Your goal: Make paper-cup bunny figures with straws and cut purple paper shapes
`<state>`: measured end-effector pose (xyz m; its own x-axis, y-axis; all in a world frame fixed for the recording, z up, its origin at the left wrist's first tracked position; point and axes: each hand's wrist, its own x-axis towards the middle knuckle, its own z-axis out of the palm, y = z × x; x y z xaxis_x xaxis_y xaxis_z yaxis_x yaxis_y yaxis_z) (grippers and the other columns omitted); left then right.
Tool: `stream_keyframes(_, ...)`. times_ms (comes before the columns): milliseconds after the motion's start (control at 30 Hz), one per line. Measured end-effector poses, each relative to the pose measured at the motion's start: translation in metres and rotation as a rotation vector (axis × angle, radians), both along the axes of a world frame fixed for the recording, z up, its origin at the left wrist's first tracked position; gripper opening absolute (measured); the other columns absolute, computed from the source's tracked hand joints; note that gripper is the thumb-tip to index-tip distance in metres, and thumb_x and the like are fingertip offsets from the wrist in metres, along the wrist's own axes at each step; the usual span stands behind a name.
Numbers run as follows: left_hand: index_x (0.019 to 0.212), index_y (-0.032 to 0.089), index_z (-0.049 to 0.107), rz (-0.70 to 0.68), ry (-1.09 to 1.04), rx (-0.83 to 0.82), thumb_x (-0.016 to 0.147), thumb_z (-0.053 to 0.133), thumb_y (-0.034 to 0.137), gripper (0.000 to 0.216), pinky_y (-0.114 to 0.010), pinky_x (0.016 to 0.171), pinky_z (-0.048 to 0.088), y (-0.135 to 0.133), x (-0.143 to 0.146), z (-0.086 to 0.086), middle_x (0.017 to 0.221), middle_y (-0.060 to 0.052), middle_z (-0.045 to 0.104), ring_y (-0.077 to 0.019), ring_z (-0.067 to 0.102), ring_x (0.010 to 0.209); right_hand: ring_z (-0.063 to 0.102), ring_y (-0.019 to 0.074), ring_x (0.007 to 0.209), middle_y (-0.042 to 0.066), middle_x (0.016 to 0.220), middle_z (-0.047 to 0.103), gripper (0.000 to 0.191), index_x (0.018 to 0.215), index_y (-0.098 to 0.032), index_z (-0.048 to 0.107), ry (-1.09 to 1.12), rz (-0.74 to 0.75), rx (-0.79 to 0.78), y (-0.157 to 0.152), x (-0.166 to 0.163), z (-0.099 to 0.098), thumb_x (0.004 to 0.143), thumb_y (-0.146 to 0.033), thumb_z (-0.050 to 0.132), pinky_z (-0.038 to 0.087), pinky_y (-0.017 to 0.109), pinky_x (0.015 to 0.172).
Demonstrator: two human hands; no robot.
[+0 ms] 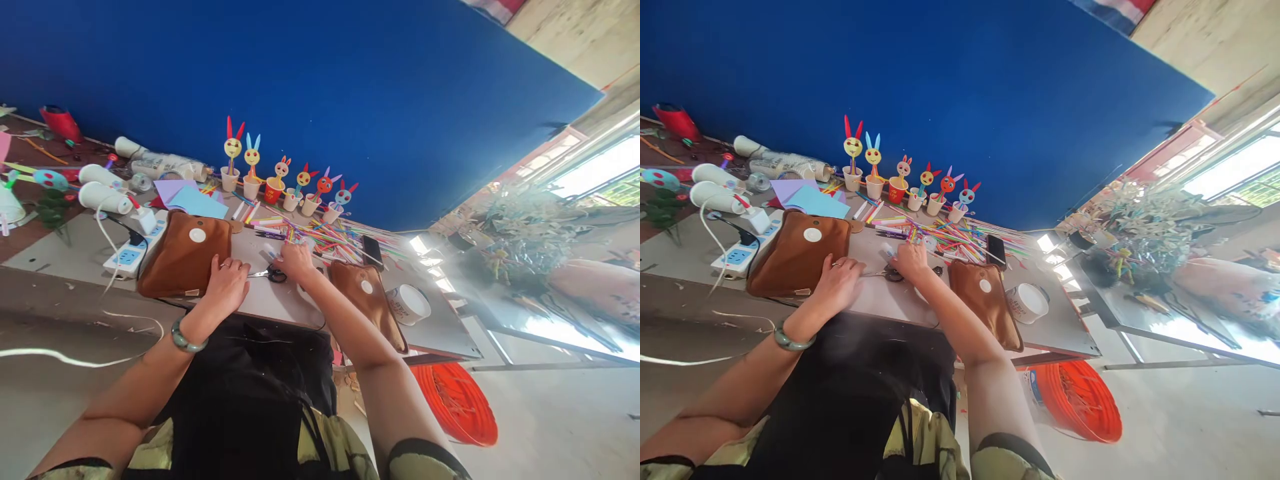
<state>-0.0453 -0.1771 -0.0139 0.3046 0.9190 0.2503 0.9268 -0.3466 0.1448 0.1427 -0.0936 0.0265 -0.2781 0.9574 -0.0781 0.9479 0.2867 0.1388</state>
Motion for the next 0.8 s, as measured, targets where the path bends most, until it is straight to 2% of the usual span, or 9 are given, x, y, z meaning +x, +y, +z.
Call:
stream_keyframes(100,0.111,0.015,0.068,0.023,0.044,-0.019,0.090,0.053,0.023,0.027,-0.065,0.110,0.031,-0.001,-0.007,0.000,0.110,-0.017,0.070,-0.0358,0.059,0.113,0.068,0.0272,0.106,0.016,0.111,0.076,0.040,0.108,-0.013,0.075,0.040,0.063,-0.022,0.010,-0.023,-0.006,0.098,-0.045,0.054,0.040,0.035,0.094)
stream_keyframes(267,0.111,0.013,0.066,0.018,0.044,0.018,0.090,0.055,0.024,0.026,-0.057,0.110,0.036,0.001,-0.020,-0.007,0.111,-0.016,0.067,-0.0339,0.057,0.116,0.066,0.0223,0.109,0.010,0.113,0.076,0.041,0.110,-0.020,0.074,0.101,0.151,-0.018,0.023,-0.049,-0.012,0.103,-0.048,0.045,0.041,0.031,0.094)
stream_keyframes(333,0.111,0.013,0.066,0.025,0.029,0.040,0.090,0.056,0.026,0.027,-0.054,0.109,0.038,0.002,-0.026,-0.011,0.111,-0.016,0.066,-0.0334,0.057,0.116,0.063,0.0244,0.116,0.012,0.121,0.072,0.039,0.116,-0.018,0.072,0.097,0.141,0.012,0.030,-0.048,-0.011,0.103,-0.044,0.045,0.040,0.034,0.098)
stream_keyframes(467,0.108,0.013,0.066,0.015,-0.015,0.053,0.089,0.059,0.027,0.025,-0.051,0.108,0.041,0.004,-0.036,-0.017,0.110,-0.016,0.064,-0.0332,0.058,0.114,0.052,0.0347,0.129,0.024,0.134,0.061,0.036,0.121,-0.008,0.069,0.037,0.052,0.049,0.039,-0.031,-0.004,0.099,-0.029,0.050,0.038,0.043,0.103)
stream_keyframes(567,0.110,0.014,0.066,0.025,-0.051,0.063,0.088,0.059,0.028,0.026,-0.051,0.109,0.041,0.005,-0.044,-0.022,0.111,-0.015,0.064,-0.0329,0.059,0.112,0.055,0.0351,0.124,0.025,0.130,0.062,0.033,0.118,-0.008,0.071,0.004,0.079,0.010,0.030,-0.017,0.000,0.097,-0.026,0.053,0.042,0.043,0.098)
stream_keyframes(700,0.112,0.014,0.066,0.012,-0.079,0.089,0.089,0.061,0.033,0.031,-0.051,0.110,0.040,0.006,-0.053,-0.029,0.111,-0.015,0.065,-0.0328,0.061,0.111,0.060,0.0262,0.114,0.013,0.117,0.068,0.030,0.112,-0.018,0.073,0.001,0.287,-0.080,-0.002,-0.006,-0.002,0.095,-0.038,0.060,0.042,0.035,0.097)
stream_keyframes(800,0.110,0.012,0.067,-0.001,-0.079,0.103,0.090,0.060,0.035,0.031,-0.050,0.110,0.041,0.007,-0.059,-0.031,0.110,-0.015,0.065,-0.0324,0.061,0.109,0.061,0.0249,0.109,0.011,0.114,0.067,0.032,0.111,-0.019,0.072,0.005,0.405,-0.098,-0.024,-0.001,-0.006,0.095,-0.043,0.060,0.043,0.035,0.095)
